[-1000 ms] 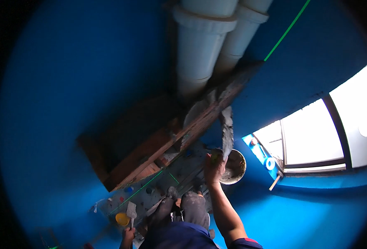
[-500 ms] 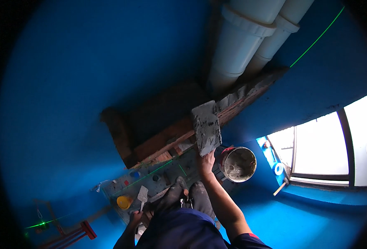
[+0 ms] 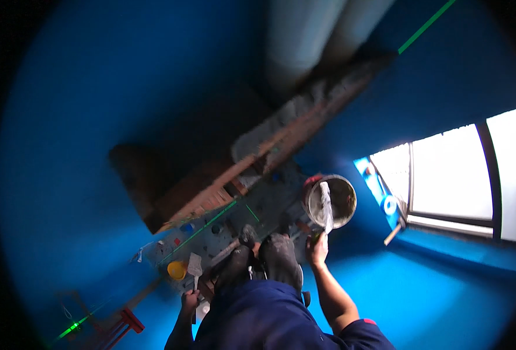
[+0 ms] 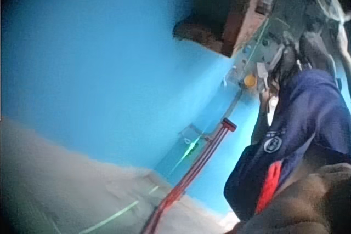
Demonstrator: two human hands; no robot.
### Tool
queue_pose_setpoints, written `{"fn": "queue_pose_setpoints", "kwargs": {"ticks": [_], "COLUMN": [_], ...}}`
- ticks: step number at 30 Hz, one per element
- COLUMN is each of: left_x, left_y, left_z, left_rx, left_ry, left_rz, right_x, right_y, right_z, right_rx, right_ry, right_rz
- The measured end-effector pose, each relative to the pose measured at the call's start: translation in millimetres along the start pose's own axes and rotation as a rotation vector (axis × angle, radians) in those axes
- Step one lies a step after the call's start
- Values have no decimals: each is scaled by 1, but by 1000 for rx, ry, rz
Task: The person constructs a small brick structure using mortar and a trowel, applying mortar to bricks and placing them on top of the existing wall.
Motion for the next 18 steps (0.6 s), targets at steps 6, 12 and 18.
{"fn": "queue_pose_setpoints", "kwargs": {"ticks": [6,12,18], "left_x": [1,13,21], "left_y": [-37,-80,-111], "left_z": [-32,-27,23], "left_rx": [188,311,463], "left_ry": [51,139,228], "left_rz": [82,-17,-99], "right_x": [14,-20,-94], "right_y": [62,156,228], "right_z": [-118,-156,-220], "right_rx": [-219,-206,-409], "right_ry": [-139,-495,-607], "right_rz": [362,445,253]}}
Point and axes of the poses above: each hand's wrist, its own y-axis towards the middle knuckle, its own x-axis out of the back of the hand, z = x × y, the point moved 6 cm from there along y, towards the middle knuckle, and after that the axes turned 3 degrees about y, right-handed, at the moved point
